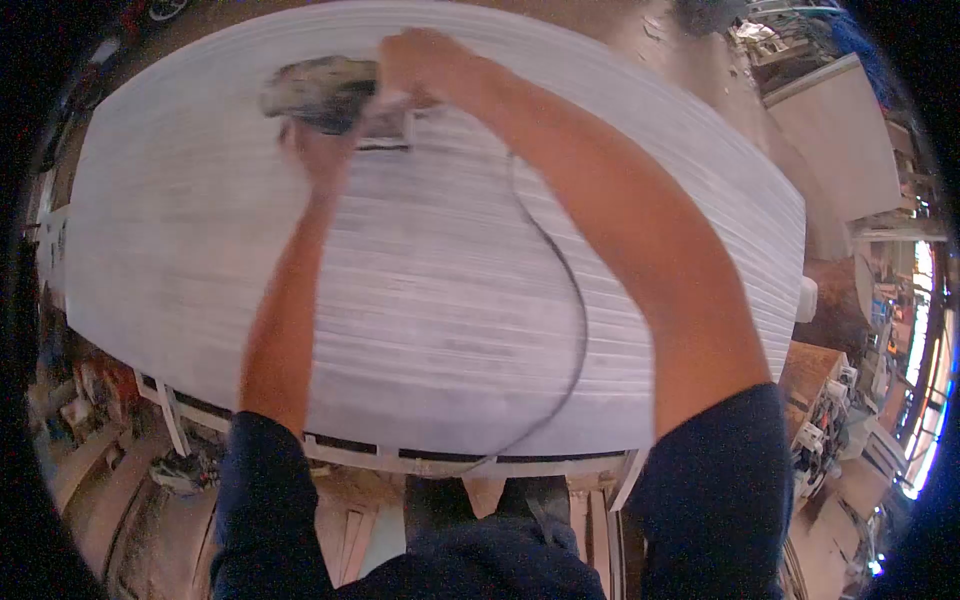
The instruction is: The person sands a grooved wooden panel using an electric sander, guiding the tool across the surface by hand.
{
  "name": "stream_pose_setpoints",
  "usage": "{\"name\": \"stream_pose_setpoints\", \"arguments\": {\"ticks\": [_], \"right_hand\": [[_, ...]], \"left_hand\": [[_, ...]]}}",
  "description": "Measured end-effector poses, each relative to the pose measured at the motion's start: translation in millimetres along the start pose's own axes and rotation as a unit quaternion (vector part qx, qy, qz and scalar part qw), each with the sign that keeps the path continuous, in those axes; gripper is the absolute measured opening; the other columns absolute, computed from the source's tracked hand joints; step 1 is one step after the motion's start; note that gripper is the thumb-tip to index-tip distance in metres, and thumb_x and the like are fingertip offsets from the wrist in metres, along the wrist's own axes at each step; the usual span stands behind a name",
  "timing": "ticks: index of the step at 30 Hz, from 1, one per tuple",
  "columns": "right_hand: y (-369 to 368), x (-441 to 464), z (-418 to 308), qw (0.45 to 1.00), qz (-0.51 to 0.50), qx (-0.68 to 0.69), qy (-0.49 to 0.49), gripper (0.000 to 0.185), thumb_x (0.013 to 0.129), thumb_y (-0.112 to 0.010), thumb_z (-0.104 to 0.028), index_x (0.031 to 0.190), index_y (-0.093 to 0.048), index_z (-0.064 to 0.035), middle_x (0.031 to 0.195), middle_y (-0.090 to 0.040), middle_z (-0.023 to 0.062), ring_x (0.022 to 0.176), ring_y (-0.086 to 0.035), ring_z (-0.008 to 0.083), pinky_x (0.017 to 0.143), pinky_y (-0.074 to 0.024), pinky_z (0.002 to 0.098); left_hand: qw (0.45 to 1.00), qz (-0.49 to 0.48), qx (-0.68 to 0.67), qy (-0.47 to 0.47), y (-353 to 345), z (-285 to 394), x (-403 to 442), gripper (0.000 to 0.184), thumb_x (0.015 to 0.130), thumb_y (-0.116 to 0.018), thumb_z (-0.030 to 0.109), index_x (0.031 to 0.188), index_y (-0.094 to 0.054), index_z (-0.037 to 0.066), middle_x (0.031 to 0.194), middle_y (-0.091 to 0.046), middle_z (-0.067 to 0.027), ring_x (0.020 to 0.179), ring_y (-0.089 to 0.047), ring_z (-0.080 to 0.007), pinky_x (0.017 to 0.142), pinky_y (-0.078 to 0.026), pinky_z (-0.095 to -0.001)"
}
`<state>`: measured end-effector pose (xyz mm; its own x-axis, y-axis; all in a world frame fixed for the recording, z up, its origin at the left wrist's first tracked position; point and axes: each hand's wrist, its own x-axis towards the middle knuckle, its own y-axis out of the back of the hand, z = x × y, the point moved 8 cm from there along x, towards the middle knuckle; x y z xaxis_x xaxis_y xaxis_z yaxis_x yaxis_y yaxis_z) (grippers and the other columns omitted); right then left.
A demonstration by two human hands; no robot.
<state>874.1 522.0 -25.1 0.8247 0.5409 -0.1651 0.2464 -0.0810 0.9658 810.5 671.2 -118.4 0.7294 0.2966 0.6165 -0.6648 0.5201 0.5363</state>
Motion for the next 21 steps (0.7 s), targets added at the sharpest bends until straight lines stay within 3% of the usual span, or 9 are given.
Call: {"name": "stream_pose_setpoints", "arguments": {"ticks": [1,2,4,5,7,8,12,14,21], "right_hand": [[-4.2,13.8,-18.8,1.000,-0.005,0.000,0.000,0.063,0.061,-0.082,-0.060,0.090,-0.077,-0.0039,0.089,-0.074,0.0178,0.086,-0.072,0.0350,0.080,-0.0576,0.0464],[-3.8,15.8,-41.2,0.999,0.003,0.026,0.033,0.061,0.062,-0.082,-0.056,0.086,-0.076,-0.0002,0.085,-0.073,0.0198,0.083,-0.071,0.0357,0.077,-0.0571,0.0460],[-9.3,22.5,-69.6,0.995,0.019,0.076,0.068,0.056,0.063,-0.083,-0.050,0.086,-0.075,0.0004,0.085,-0.073,0.0201,0.084,-0.072,0.0348,0.076,-0.0571,0.0454],[-17.3,28.0,-80.1,0.992,0.024,0.101,0.075,0.052,0.063,-0.083,-0.048,0.089,-0.077,-0.0028,0.088,-0.074,0.0183,0.087,-0.073,0.0330,0.077,-0.0576,0.0453],[-11.0,-8.8,-90.6,0.992,0.030,0.102,0.074,0.042,0.067,-0.081,-0.039,0.093,-0.078,-0.0063,0.094,-0.075,0.0162,0.092,-0.073,0.0315,0.080,-0.0581,0.0444],[-6.0,-28.0,-85.3,0.991,0.035,0.109,0.066,0.037,0.070,-0.080,-0.034,0.095,-0.078,-0.0074,0.097,-0.075,0.0154,0.094,-0.073,0.0313,0.081,-0.0583,0.0438],[-3.1,-102.1,-21.4,0.991,0.040,0.122,0.031,0.027,0.074,-0.074,-0.019,0.099,-0.077,-0.0080,0.099,-0.075,0.0153,0.096,-0.072,0.0326,0.082,-0.0585,0.0432],[-4.2,-138.1,22.8,0.995,0.023,0.097,0.018,0.025,0.075,-0.075,-0.019,0.097,-0.077,-0.0070,0.099,-0.075,0.0166,0.095,-0.072,0.0336,0.080,-0.0590,0.0437],[-4.7,-282.7,174.7,0.989,-0.038,0.121,-0.070,0.033,0.071,-0.081,-0.030,0.087,-0.075,-0.0015,0.085,-0.073,0.0179,0.080,-0.072,0.0342,0.074,-0.0587,0.0437]], "left_hand": [[0.999,-0.046,0.005,0.009,16.8,-7.8,11.8,0.078,0.064,-0.090,0.049,0.120,-0.062,0.003,0.113,-0.069,-0.0115,0.107,-0.063,-0.0282,0.101,-0.042,-0.0453],[0.996,-0.091,0.009,0.016,34.3,-12.0,23.4,0.077,0.063,-0.092,0.046,0.119,-0.063,0.002,0.111,-0.071,-0.0112,0.106,-0.064,-0.0269,0.100,-0.044,-0.0427],[0.992,-0.055,-0.098,0.060,54.3,-56.1,24.6,0.070,0.064,-0.093,0.036,0.118,-0.064,0.002,0.108,-0.072,-0.0092,0.103,-0.066,-0.0222,0.094,-0.050,-0.0370],[0.980,-0.103,-0.091,0.142,60.5,-74.0,20.9,0.068,0.065,-0.093,0.029,0.119,-0.064,0.000,0.114,-0.071,-0.0087,0.105,-0.065,-0.0181,0.089,-0.052,-0.0346],[0.965,-0.206,-0.046,0.158,69.6,-96.3,8.1,0.069,0.067,-0.093,0.030,0.120,-0.063,-0.002,0.117,-0.069,-0.0123,0.105,-0.065,-0.0188,0.091,-0.051,-0.0336],[0.954,-0.254,-0.019,0.160,91.1,-36.0,0.1,0.065,0.069,-0.092,0.027,0.119,-0.063,-0.003,0.115,-0.070,-0.0126,0.104,-0.065,-0.0181,0.091,-0.051,-0.0329],[0.922,-0.359,-0.058,0.134,64.8,29.3,-37.9,0.063,0.070,-0.092,0.027,0.117,-0.064,-0.004,0.114,-0.070,-0.0120,0.103,-0.065,-0.0184,0.091,-0.051,-0.0334],[0.920,-0.333,-0.148,0.143,32.2,71.0,-64.4,0.059,0.071,-0.092,0.026,0.115,-0.066,-0.003,0.113,-0.071,-0.0116,0.102,-0.066,-0.0187,0.091,-0.051,-0.0340],[0.915,-0.348,-0.192,0.070,-54.7,252.6,-144.7,0.062,0.067,-0.092,0.031,0.114,-0.068,-0.001,0.109,-0.073,-0.0106,0.100,-0.068,-0.0222,0.090,-0.052,-0.0349]]}}
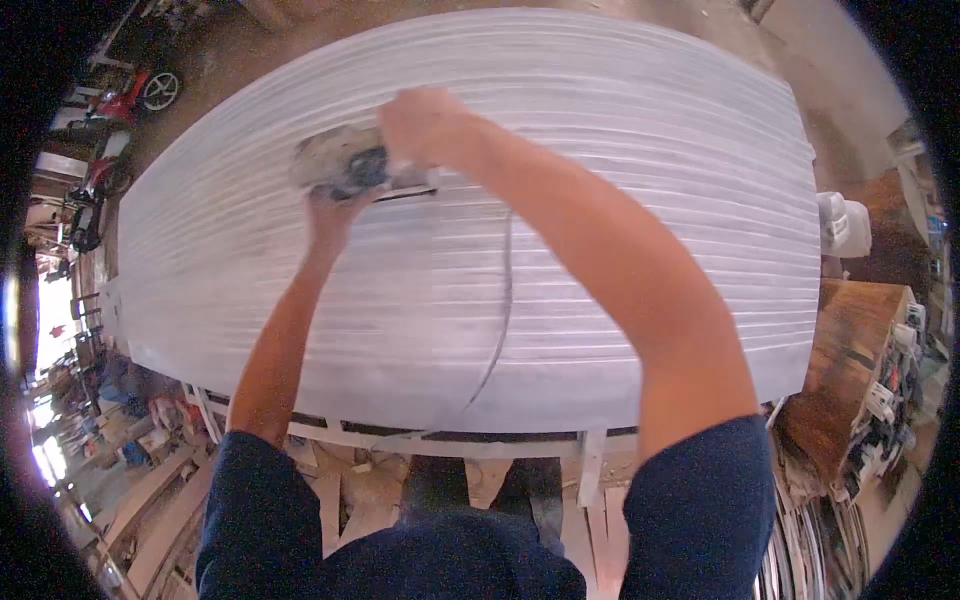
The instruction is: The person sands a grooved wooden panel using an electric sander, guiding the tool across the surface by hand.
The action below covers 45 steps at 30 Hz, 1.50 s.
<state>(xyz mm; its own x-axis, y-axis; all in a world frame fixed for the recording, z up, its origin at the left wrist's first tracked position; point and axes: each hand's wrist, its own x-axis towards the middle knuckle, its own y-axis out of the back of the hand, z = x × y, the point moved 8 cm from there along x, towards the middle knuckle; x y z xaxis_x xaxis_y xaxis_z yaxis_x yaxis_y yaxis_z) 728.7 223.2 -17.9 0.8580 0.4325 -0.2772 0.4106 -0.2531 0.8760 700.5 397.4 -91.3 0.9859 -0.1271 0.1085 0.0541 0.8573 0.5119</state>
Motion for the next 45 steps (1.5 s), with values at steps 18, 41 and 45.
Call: {"name": "stream_pose_setpoints", "arguments": {"ticks": [18,41,45], "right_hand": [[68.9,-304.7,332.3,0.955,0.085,-0.130,-0.254,0.032,0.067,-0.078,-0.020,0.091,-0.071,0.0007,0.087,-0.067,0.0269,0.086,-0.066,0.0409,0.076,-0.0500,0.0442],[7.3,44.6,21.4,0.983,0.040,-0.158,-0.085,0.043,0.062,-0.084,-0.039,0.083,-0.074,-0.0029,0.081,-0.070,0.0211,0.080,-0.069,0.0392,0.076,-0.0547,0.0462],[-15.3,93.5,-74.6,0.988,0.044,-0.146,-0.020,0.038,0.063,-0.083,-0.037,0.076,-0.074,-0.0017,0.075,-0.070,0.0213,0.075,-0.071,0.0377,0.069,-0.0562,0.0468]], "left_hand": [[0.980,-0.049,-0.001,-0.195,-373.8,253.9,-24.2,0.069,0.063,-0.089,0.043,0.116,-0.068,0.004,0.118,-0.066,-0.0117,0.113,-0.061,-0.0255,0.104,-0.041,-0.0389],[0.992,-0.012,0.076,-0.097,11.1,-12.5,49.1,0.087,0.057,-0.093,0.046,0.129,-0.062,0.009,0.110,-0.072,-0.0072,0.102,-0.065,-0.0276,0.095,-0.046,-0.0444],[0.991,-0.037,0.026,-0.128,115.3,-26.6,32.5,0.079,0.061,-0.094,0.025,0.130,-0.060,0.006,0.118,-0.070,-0.0079,0.113,-0.063,-0.0256,0.100,-0.048,-0.0381]]}}
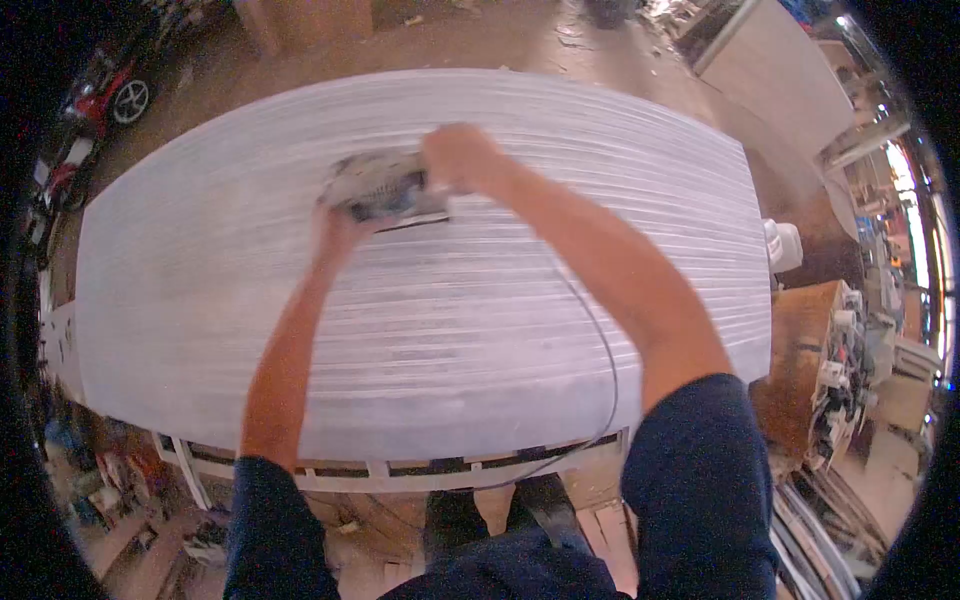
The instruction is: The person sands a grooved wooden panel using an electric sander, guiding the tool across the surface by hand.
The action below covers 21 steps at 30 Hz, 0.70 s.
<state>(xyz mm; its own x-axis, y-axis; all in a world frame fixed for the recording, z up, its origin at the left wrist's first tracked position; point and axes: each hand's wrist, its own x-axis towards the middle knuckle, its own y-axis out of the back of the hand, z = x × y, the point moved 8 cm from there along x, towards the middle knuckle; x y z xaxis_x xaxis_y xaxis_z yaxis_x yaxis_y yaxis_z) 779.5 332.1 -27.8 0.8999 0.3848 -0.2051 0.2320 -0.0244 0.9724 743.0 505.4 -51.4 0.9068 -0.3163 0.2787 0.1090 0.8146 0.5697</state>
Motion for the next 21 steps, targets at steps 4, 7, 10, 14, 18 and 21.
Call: {"name": "stream_pose_setpoints", "arguments": {"ticks": [4,7,10,14,18,21], "right_hand": [[4.9,23.2,-111.0,0.997,0.039,0.047,0.055,0.028,0.064,-0.081,-0.027,0.076,-0.075,-0.0013,0.072,-0.071,0.0192,0.073,-0.071,0.0369,0.068,-0.0582,0.0458],[5.9,17.9,-176.3,0.988,0.047,0.113,0.091,0.022,0.069,-0.078,-0.021,0.083,-0.077,-0.0044,0.088,-0.074,0.0171,0.086,-0.073,0.0342,0.076,-0.0586,0.0435],[2.9,0.2,-204.5,0.978,0.021,0.164,0.128,0.021,0.071,-0.077,-0.018,0.087,-0.077,-0.0047,0.093,-0.075,0.0166,0.091,-0.073,0.0334,0.079,-0.0585,0.0428],[-10.7,-28.2,-170.2,0.977,0.001,0.167,0.132,0.022,0.073,-0.076,-0.018,0.090,-0.077,-0.0050,0.096,-0.074,0.0170,0.093,-0.072,0.0332,0.080,-0.0587,0.0425],[-6.5,-73.9,-77.3,0.983,-0.031,0.172,0.058,0.023,0.075,-0.076,-0.020,0.090,-0.076,-0.0038,0.096,-0.074,0.0184,0.095,-0.072,0.0342,0.080,-0.0586,0.0435],[-11.2,-107.2,-8.4,0.990,-0.041,0.130,0.029,0.029,0.072,-0.079,-0.027,0.089,-0.076,-0.0032,0.094,-0.073,0.0189,0.093,-0.071,0.0353,0.080,-0.0583,0.0440]], "left_hand": [[1.000,-0.011,-0.003,0.026,77.5,-72.4,-54.8,0.071,0.070,-0.090,0.018,0.131,-0.059,0.003,0.129,-0.064,-0.0100,0.118,-0.060,-0.0215,0.102,-0.048,-0.0353],[0.989,-0.043,0.095,0.102,125.4,-130.4,-107.2,0.065,0.075,-0.088,0.019,0.130,-0.058,0.001,0.128,-0.063,-0.0122,0.117,-0.060,-0.0231,0.100,-0.048,-0.0369],[0.967,-0.045,0.017,0.250,132.9,-140.1,-151.6,0.062,0.078,-0.086,0.018,0.130,-0.057,0.000,0.128,-0.062,-0.0150,0.117,-0.059,-0.0259,0.100,-0.048,-0.0383],[0.978,-0.069,0.046,0.191,92.8,-110.9,-155.4,0.056,0.082,-0.082,0.016,0.129,-0.057,0.001,0.127,-0.062,-0.0165,0.118,-0.058,-0.0275,0.099,-0.048,-0.0399],[0.990,-0.087,0.028,0.103,13.4,-63.0,-111.5,0.050,0.083,-0.081,0.016,0.126,-0.060,0.002,0.124,-0.064,-0.0139,0.115,-0.059,-0.0295,0.097,-0.049,-0.0409],[0.994,-0.093,0.045,0.031,-48.7,21.9,-77.0,0.051,0.080,-0.083,0.020,0.125,-0.062,0.005,0.127,-0.063,-0.0146,0.121,-0.055,-0.0342,0.105,-0.043,-0.0420]]}}
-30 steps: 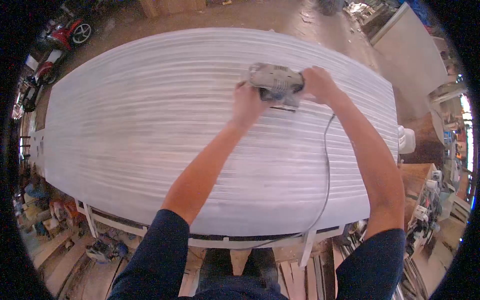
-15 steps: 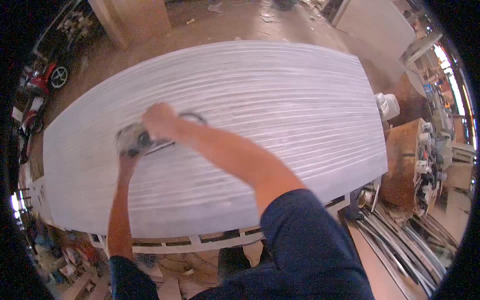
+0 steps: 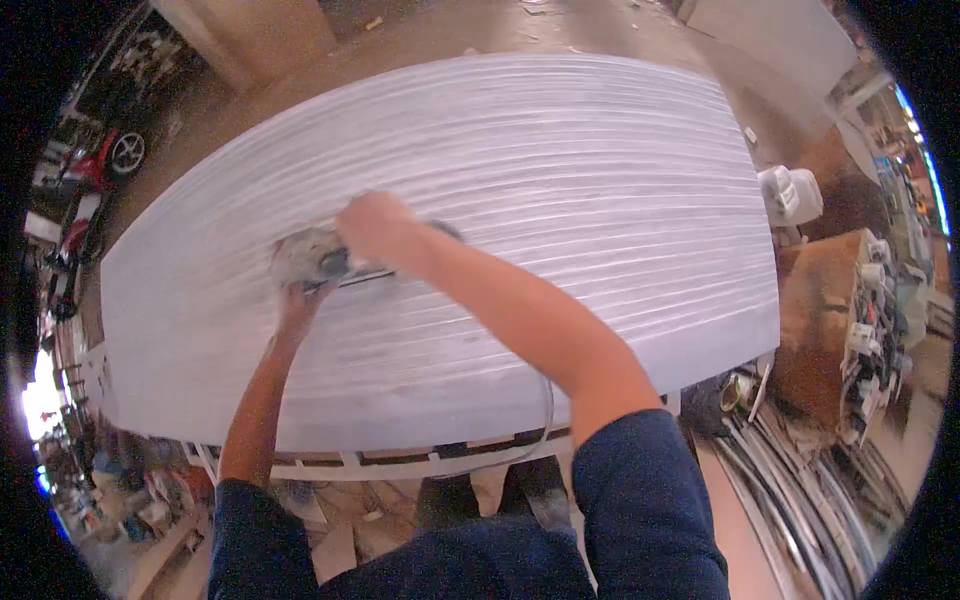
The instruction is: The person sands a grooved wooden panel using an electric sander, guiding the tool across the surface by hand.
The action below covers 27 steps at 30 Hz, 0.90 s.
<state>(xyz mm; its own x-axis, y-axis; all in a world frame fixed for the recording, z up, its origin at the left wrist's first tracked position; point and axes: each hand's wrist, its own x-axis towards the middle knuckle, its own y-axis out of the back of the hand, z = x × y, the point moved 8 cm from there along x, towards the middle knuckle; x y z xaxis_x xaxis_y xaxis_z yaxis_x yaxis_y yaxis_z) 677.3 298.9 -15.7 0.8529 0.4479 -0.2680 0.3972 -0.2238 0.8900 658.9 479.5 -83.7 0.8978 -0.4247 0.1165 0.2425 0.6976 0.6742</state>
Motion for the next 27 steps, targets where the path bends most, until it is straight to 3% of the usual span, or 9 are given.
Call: {"name": "stream_pose_setpoints", "arguments": {"ticks": [3,5,7,11,15,17,18,21,27], "right_hand": [[5.0,-42.4,72.3,0.999,0.018,0.009,-0.044,0.035,0.071,-0.079,-0.036,0.085,-0.074,-0.0043,0.090,-0.072,0.0191,0.088,-0.070,0.0364,0.079,-0.0567,0.0456],[19.1,-80.2,115.1,0.998,0.060,-0.001,-0.032,0.037,0.072,-0.077,-0.040,0.084,-0.072,-0.0053,0.086,-0.071,0.0191,0.085,-0.069,0.0371,0.078,-0.0552,0.0467],[26.7,-119.9,163.4,0.996,0.067,-0.005,-0.055,0.038,0.072,-0.077,-0.041,0.085,-0.071,-0.0055,0.084,-0.070,0.0183,0.084,-0.068,0.0378,0.076,-0.0540,0.0470],[43.4,-212.8,260.4,0.990,0.068,-0.037,-0.119,0.040,0.071,-0.078,-0.040,0.085,-0.070,-0.0033,0.081,-0.069,0.0198,0.080,-0.066,0.0386,0.074,-0.0520,0.0475],[57.1,-309.6,340.1,0.976,0.070,-0.064,-0.197,0.036,0.071,-0.078,-0.031,0.087,-0.072,0.0016,0.081,-0.068,0.0246,0.079,-0.066,0.0418,0.073,-0.0526,0.0462],[60.8,-352.7,359.5,0.973,0.090,-0.043,-0.209,0.028,0.071,-0.076,-0.020,0.087,-0.071,0.0034,0.081,-0.068,0.0260,0.081,-0.066,0.0430,0.071,-0.0519,0.0433],[53.2,-374.4,380.7,0.973,0.080,-0.022,-0.216,0.031,0.071,-0.076,-0.020,0.090,-0.071,0.0037,0.080,-0.068,0.0248,0.079,-0.068,0.0418,0.071,-0.0524,0.0434],[48.9,-410.7,385.6,0.961,0.044,0.035,-0.270,0.028,0.071,-0.075,-0.014,0.092,-0.071,0.0038,0.078,-0.069,0.0238,0.076,-0.070,0.0377,0.069,-0.0524,0.0418],[38.0,-364.8,325.2,0.971,0.058,0.054,-0.226,0.028,0.066,-0.077,-0.016,0.087,-0.072,0.0019,0.075,-0.067,0.0236,0.073,-0.068,0.0394,0.067,-0.0528,0.0412]], "left_hand": [[0.987,0.020,0.108,-0.120,-49.6,65.1,34.3,0.060,0.078,-0.085,0.024,0.128,-0.060,0.004,0.135,-0.058,-0.0162,0.131,-0.048,-0.0357,0.113,-0.035,-0.0451],[0.999,0.002,0.008,-0.047,-102.7,63.3,55.5,0.066,0.076,-0.086,0.027,0.132,-0.057,0.004,0.139,-0.055,-0.0160,0.135,-0.045,-0.0354,0.114,-0.035,-0.0458],[0.982,0.037,0.095,-0.159,-129.1,143.1,70.1,0.069,0.075,-0.086,0.026,0.134,-0.056,0.005,0.140,-0.055,-0.0156,0.136,-0.044,-0.0349,0.114,-0.035,-0.0446],[0.982,-0.002,0.001,-0.191,-228.9,214.3,106.2,0.074,0.073,-0.086,0.033,0.134,-0.056,0.006,0.142,-0.054,-0.0154,0.138,-0.043,-0.0358,0.115,-0.036,-0.0460],[0.982,-0.049,0.039,-0.179,-341.1,275.3,122.7,0.076,0.076,-0.080,0.044,0.131,-0.056,-0.003,0.136,-0.056,-0.0219,0.134,-0.047,-0.0375,0.118,-0.032,-0.0457],[0.988,-0.128,-0.004,-0.091,-380.8,311.4,120.4,0.080,0.077,-0.078,0.046,0.131,-0.054,-0.007,0.134,-0.055,-0.0238,0.133,-0.046,-0.0381,0.119,-0.030,-0.0456],[0.987,-0.085,-0.021,-0.131,-389.7,332.5,117.5,0.081,0.077,-0.079,0.046,0.133,-0.052,-0.007,0.135,-0.055,-0.0235,0.134,-0.046,-0.0378,0.120,-0.029,-0.0454],[0.981,-0.005,-0.076,-0.180,-418.9,365.8,104.4,0.089,0.072,-0.081,0.044,0.135,-0.048,-0.009,0.136,-0.054,-0.0234,0.134,-0.046,-0.0369,0.120,-0.028,-0.0448],[0.985,0.097,-0.126,-0.073,-364.5,336.7,65.8,0.099,0.059,-0.089,0.037,0.135,-0.047,-0.011,0.138,-0.054,-0.0229,0.135,-0.047,-0.0346,0.120,-0.028,-0.0442]]}}
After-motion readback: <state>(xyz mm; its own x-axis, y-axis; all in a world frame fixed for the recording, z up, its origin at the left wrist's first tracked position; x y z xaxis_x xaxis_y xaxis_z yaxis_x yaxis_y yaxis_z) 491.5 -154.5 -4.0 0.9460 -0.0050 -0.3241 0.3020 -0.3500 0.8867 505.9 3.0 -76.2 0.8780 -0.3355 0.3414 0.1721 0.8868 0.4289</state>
